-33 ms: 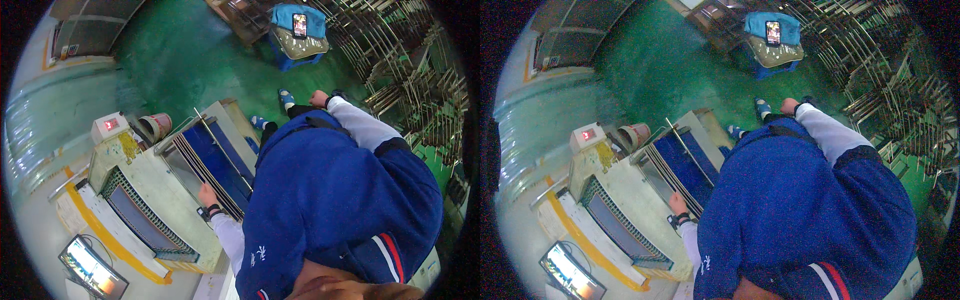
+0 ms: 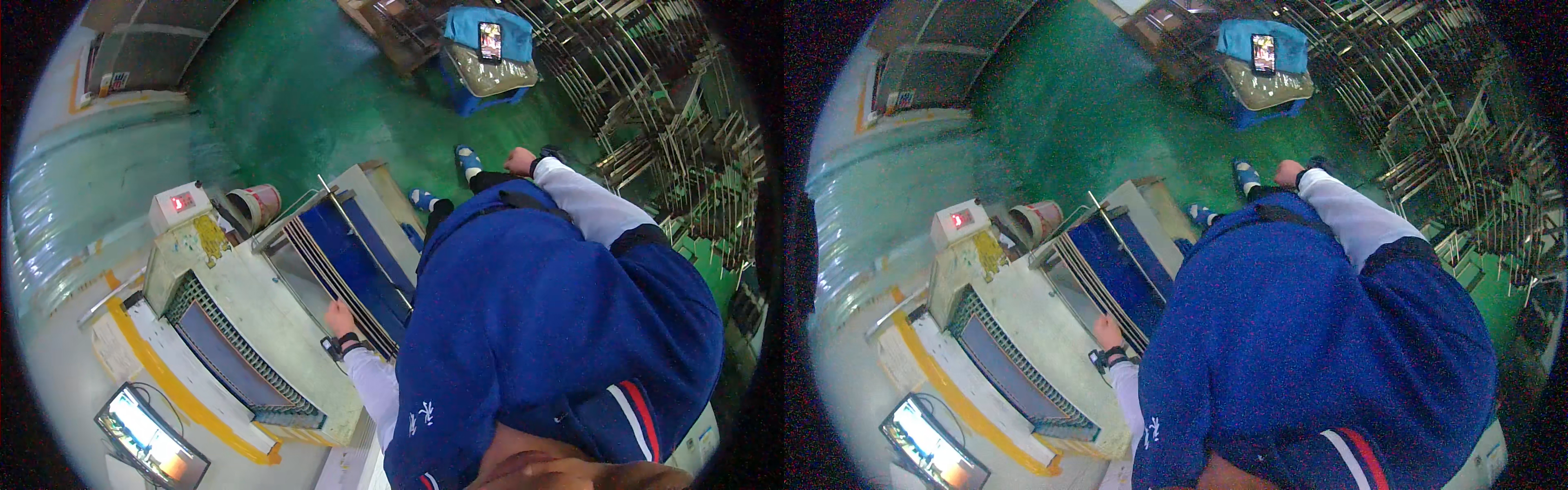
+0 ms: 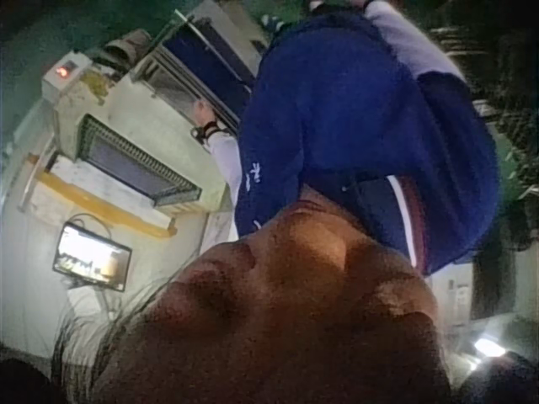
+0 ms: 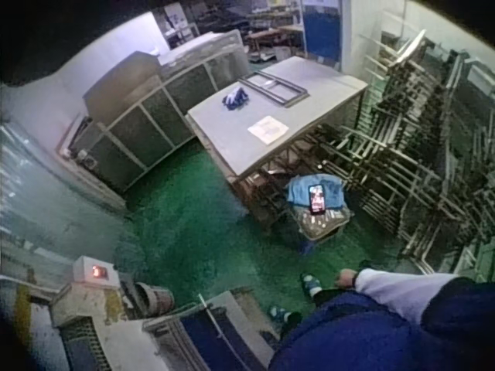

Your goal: Feeding blue metal sheets into a processing machine for fabrication.

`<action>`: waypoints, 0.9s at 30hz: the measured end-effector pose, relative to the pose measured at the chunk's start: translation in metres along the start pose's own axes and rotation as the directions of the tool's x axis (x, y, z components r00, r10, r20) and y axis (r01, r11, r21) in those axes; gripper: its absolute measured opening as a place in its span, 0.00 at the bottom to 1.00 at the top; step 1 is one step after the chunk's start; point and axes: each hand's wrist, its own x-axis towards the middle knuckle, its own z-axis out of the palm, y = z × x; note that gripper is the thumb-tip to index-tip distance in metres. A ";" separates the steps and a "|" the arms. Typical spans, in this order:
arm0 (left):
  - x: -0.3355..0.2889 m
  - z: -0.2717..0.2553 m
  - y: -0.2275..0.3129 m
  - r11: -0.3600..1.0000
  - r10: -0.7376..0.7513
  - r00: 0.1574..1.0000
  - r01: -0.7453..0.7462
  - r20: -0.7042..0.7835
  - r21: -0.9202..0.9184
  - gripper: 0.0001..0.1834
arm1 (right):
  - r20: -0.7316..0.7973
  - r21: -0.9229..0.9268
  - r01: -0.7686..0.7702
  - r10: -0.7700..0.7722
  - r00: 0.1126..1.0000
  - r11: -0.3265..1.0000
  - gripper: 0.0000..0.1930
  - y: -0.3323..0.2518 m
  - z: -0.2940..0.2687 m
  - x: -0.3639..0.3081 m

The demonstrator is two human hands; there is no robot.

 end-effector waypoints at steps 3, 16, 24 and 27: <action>0.004 -0.002 -0.009 0.997 -0.082 0.974 0.083 0.212 0.003 0.12 | 0.117 0.249 -0.239 0.216 0.969 0.938 0.12 -0.037 -0.014 -0.006; 0.001 -0.047 0.003 0.997 0.001 0.996 -0.007 0.087 0.073 0.19 | 0.069 0.205 -0.131 0.119 0.991 0.970 0.11 -0.060 0.006 0.008; -0.029 -0.168 0.037 0.990 -0.130 0.988 0.125 -0.087 -0.062 0.26 | 0.135 0.244 -0.228 0.200 0.970 0.942 0.11 -0.092 0.004 0.022; -0.051 -0.229 0.054 0.954 -0.261 0.944 0.220 -0.202 -0.203 0.24 | 0.127 0.109 -0.081 0.067 0.990 0.991 0.12 -0.106 -0.001 0.028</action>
